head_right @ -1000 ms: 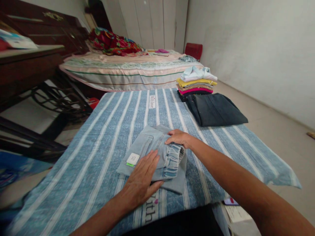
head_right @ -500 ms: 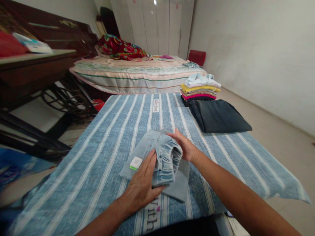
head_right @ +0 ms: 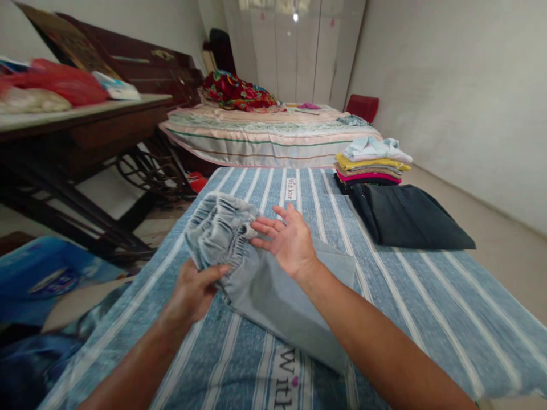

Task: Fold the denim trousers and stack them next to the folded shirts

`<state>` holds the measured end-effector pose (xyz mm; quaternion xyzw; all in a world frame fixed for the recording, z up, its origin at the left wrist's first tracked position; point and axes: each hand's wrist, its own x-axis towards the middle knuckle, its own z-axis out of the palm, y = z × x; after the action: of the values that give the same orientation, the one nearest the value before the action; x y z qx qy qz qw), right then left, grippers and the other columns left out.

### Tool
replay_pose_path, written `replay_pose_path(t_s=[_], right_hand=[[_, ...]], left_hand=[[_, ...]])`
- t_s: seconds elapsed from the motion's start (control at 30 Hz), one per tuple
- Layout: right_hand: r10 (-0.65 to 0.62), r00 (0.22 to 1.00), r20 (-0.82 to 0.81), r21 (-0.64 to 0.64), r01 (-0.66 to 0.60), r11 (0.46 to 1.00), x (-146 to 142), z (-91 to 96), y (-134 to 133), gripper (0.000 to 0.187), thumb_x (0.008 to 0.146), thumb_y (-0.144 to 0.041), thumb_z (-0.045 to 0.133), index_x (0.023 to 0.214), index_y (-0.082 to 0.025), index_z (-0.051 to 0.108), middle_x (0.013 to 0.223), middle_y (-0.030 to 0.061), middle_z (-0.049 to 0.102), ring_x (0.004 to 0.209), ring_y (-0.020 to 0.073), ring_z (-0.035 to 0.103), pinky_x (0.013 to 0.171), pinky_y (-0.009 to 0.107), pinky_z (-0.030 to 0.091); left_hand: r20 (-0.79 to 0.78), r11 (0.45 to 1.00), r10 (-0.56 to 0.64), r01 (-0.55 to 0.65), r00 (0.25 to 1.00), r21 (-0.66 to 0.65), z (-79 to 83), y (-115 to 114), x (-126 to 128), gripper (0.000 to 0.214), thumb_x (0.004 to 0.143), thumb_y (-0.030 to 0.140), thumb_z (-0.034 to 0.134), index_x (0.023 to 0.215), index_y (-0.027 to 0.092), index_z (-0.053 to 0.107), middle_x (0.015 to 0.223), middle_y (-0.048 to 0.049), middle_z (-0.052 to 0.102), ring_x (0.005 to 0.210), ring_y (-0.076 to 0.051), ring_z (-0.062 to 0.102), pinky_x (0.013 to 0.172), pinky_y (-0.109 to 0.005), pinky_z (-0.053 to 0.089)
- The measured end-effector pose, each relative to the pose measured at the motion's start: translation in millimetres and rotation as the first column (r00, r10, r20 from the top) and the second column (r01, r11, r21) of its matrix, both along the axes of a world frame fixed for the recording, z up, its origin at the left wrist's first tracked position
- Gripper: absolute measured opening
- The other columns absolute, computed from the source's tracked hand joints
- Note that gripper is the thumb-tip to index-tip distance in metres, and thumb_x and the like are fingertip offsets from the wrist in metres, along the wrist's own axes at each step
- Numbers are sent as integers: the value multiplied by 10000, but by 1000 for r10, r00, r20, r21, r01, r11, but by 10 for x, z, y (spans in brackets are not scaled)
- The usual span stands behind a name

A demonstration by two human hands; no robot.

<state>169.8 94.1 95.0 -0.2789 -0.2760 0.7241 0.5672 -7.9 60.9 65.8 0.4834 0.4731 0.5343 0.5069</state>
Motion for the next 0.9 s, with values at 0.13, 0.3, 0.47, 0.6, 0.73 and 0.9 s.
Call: replay_pose_path(t_s=[0.13,0.3,0.47,0.6,0.73,0.9], right_hand=[[44,997,64,101,-51,994,-500,29,343,408,766,-532,525,1045,-244,453,1010,64,616,1031,229,586,813,380,506],[-121,753,647,200,-15,980,-398,-233,235,327,668,-420,643,898,-193,596,852,47,647,798,198,634,679,294,502],[-429,74,900,390,302,870,693,-618,-340,408,702,-508,544,942,-192,640,836,59,672,762,225,628,705,352,496],[-159,-143,977,210,495,843,1390,-870,-761,531,607,-570,579,951,-168,622,691,62,655,663,270,618,661,418,488],[-132,369,920,-135,616,776,1471,-944,-972,655,542,-575,715,1027,-167,550,684,36,654,577,206,608,508,313,489],[-61,710,702,-374,440,816,1298,-950,-914,485,554,-460,788,870,-180,550,453,-57,521,376,112,472,362,209,366]], left_hand=[[349,987,86,-33,933,-154,-2,405,-588,447,638,178,613,1079,103,623,945,-94,721,946,-280,659,886,-431,523],[405,922,240,-76,882,-380,-341,474,-924,249,750,173,582,980,108,649,867,-95,730,827,-241,693,775,-370,577],[275,882,326,-186,905,-433,-395,430,-863,180,729,56,619,904,89,650,819,-100,730,719,-212,698,642,-304,595],[231,872,350,-225,908,-435,-388,462,-836,192,700,-16,619,862,83,649,784,-90,730,674,-198,694,596,-287,593],[203,866,370,-258,906,-429,-416,489,-840,219,681,-35,626,864,84,644,743,-81,727,636,-201,691,572,-291,590],[197,867,379,-272,904,-418,-435,502,-833,223,678,-46,621,858,83,642,722,-73,724,615,-195,686,575,-294,590]])
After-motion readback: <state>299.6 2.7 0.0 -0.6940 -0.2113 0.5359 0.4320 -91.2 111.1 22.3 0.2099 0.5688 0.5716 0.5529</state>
